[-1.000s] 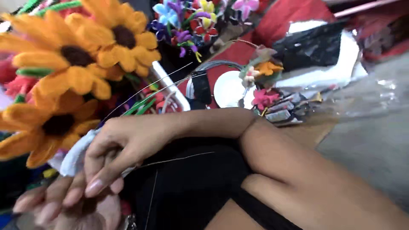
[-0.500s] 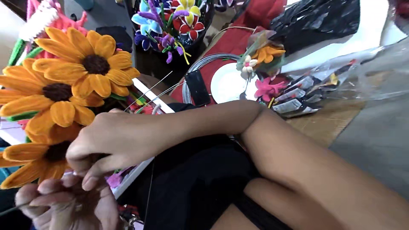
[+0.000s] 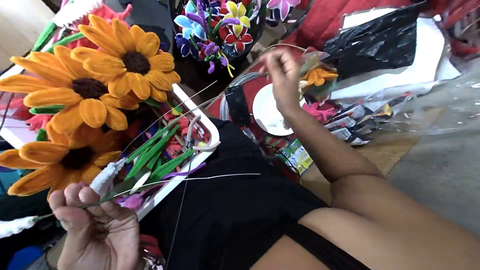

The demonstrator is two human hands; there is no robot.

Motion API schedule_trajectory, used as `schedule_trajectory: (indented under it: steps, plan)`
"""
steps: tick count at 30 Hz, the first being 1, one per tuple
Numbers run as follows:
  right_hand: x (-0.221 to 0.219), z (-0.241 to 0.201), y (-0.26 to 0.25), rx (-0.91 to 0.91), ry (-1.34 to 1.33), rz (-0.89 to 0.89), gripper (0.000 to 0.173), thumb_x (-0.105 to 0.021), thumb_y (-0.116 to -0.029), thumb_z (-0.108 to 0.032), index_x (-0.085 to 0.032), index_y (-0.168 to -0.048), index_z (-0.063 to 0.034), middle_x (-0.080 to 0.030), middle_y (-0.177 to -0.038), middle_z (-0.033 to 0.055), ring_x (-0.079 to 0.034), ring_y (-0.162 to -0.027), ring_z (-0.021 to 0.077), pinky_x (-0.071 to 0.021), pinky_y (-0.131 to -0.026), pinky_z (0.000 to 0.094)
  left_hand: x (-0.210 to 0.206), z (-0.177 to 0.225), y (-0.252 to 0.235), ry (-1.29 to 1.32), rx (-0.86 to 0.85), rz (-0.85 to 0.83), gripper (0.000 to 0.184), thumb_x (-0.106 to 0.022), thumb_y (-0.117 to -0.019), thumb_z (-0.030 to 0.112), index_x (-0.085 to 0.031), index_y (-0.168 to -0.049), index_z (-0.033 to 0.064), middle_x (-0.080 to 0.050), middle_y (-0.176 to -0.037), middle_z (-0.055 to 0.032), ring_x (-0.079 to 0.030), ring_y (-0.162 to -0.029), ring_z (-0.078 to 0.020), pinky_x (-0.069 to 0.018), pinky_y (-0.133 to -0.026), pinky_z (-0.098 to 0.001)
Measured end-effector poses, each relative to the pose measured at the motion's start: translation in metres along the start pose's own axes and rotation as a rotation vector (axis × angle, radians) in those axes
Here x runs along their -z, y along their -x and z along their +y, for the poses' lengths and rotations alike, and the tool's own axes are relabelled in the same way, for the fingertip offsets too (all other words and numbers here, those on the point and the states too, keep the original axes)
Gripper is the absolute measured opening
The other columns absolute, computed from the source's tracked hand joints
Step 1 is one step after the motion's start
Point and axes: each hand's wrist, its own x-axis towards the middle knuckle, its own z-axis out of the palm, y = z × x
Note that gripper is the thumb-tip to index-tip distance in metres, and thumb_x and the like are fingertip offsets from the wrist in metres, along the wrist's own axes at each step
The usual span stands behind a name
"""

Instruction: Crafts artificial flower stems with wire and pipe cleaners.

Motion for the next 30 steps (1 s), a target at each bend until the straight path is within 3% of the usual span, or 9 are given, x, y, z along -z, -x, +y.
schedule_trajectory:
  steps: [2,3,5,8,12,15,19,23,30]
  plan:
    - [0.001,0.055,0.015,-0.376,0.225,-0.219,0.039,-0.048,-0.1084,-0.023,-0.055,-0.137,0.0026,-0.068,-0.114,0.0196,-0.069,-0.096,0.0261,-0.0570,-0.087,0.0453,0.005,0.002,-0.002,0.002,-0.011,0.007,0.025,-0.056,-0.1043,0.012,-0.066,-0.126,0.0078,-0.073,-0.118,-0.0067,-0.072,-0.108,-0.0134,-0.0607,-0.088,-0.0242]
    - [-0.005,0.080,0.024,-0.509,0.271,-0.327,0.043,-0.048,-0.1089,-0.025,-0.050,-0.143,0.0015,-0.068,-0.112,0.0228,-0.069,-0.093,0.0313,-0.0565,-0.085,0.0502,0.007,0.002,-0.003,0.003,-0.016,0.023,0.025,-0.056,-0.1042,0.012,-0.067,-0.126,0.0076,-0.073,-0.117,-0.0067,-0.072,-0.107,-0.0132,-0.0610,-0.087,-0.0239]
    - [-0.020,0.108,0.039,-0.693,0.287,-0.444,0.048,-0.047,-0.1103,-0.026,-0.043,-0.151,0.0003,-0.069,-0.108,0.0250,-0.069,-0.090,0.0345,-0.0554,-0.084,0.0520,0.012,0.004,-0.003,0.012,-0.015,0.029,0.026,-0.054,-0.1049,0.011,-0.065,-0.129,0.0069,-0.073,-0.118,-0.0071,-0.072,-0.106,-0.0132,-0.0611,-0.086,-0.0235]
    - [-0.039,0.124,0.052,-0.846,0.227,-0.411,0.047,-0.048,-0.1100,-0.024,-0.044,-0.152,-0.0035,-0.069,-0.102,0.0218,-0.067,-0.085,0.0300,-0.0542,-0.082,0.0486,0.014,0.006,0.000,-0.006,-0.020,0.047,0.026,-0.051,-0.1061,0.009,-0.064,-0.128,0.0050,-0.073,-0.119,-0.0079,-0.072,-0.107,-0.0135,-0.0612,-0.085,-0.0229]
    - [-0.044,0.141,0.058,-0.907,0.075,-0.305,0.050,-0.052,-0.1084,-0.023,-0.039,-0.154,-0.0070,-0.068,-0.100,0.0179,-0.065,-0.077,0.0239,-0.0555,-0.074,0.0431,0.018,0.004,0.001,0.041,-0.029,0.110,0.024,-0.048,-0.1065,0.006,-0.065,-0.124,0.0021,-0.073,-0.116,-0.0104,-0.073,-0.108,-0.0167,-0.0624,-0.083,-0.0251]
    - [-0.041,0.146,0.058,-0.977,-0.071,-0.263,0.050,-0.050,-0.1093,-0.025,-0.038,-0.156,-0.0114,-0.063,-0.097,0.0123,-0.054,-0.069,0.0164,-0.0471,-0.063,0.0339,0.026,0.003,0.000,0.086,-0.013,0.139,0.025,-0.046,-0.1067,0.006,-0.065,-0.123,0.0019,-0.073,-0.115,-0.0110,-0.074,-0.104,-0.0176,-0.0631,-0.080,-0.0261]
    - [-0.039,0.143,0.058,-1.007,-0.190,-0.218,0.046,-0.048,-0.1100,-0.023,-0.040,-0.154,-0.0135,-0.059,-0.095,0.0083,-0.048,-0.064,0.0118,-0.0425,-0.058,0.0295,0.026,0.004,0.002,0.046,-0.037,0.140,0.023,-0.051,-0.1050,0.006,-0.065,-0.123,0.0014,-0.073,-0.117,-0.0107,-0.074,-0.104,-0.0166,-0.0633,-0.079,-0.0253]
    - [-0.041,0.148,0.058,-0.969,-0.235,-0.220,0.049,-0.046,-0.1103,-0.021,-0.035,-0.158,-0.0169,-0.059,-0.097,0.0087,-0.047,-0.061,0.0106,-0.0434,-0.057,0.0286,0.026,0.006,0.002,0.026,-0.038,0.138,0.024,-0.052,-0.1050,0.007,-0.066,-0.124,0.0022,-0.073,-0.116,-0.0095,-0.074,-0.099,-0.0143,-0.0627,-0.075,-0.0228]
    - [-0.042,0.149,0.049,-0.998,-0.231,-0.210,0.047,-0.046,-0.1106,-0.022,-0.038,-0.156,-0.0176,-0.057,-0.088,0.0056,-0.046,-0.059,0.0103,-0.0421,-0.055,0.0273,0.027,0.006,0.005,0.081,-0.046,0.141,0.023,-0.053,-0.1044,0.006,-0.066,-0.122,0.0003,-0.072,-0.117,-0.0116,-0.074,-0.101,-0.0160,-0.0632,-0.076,-0.0244]
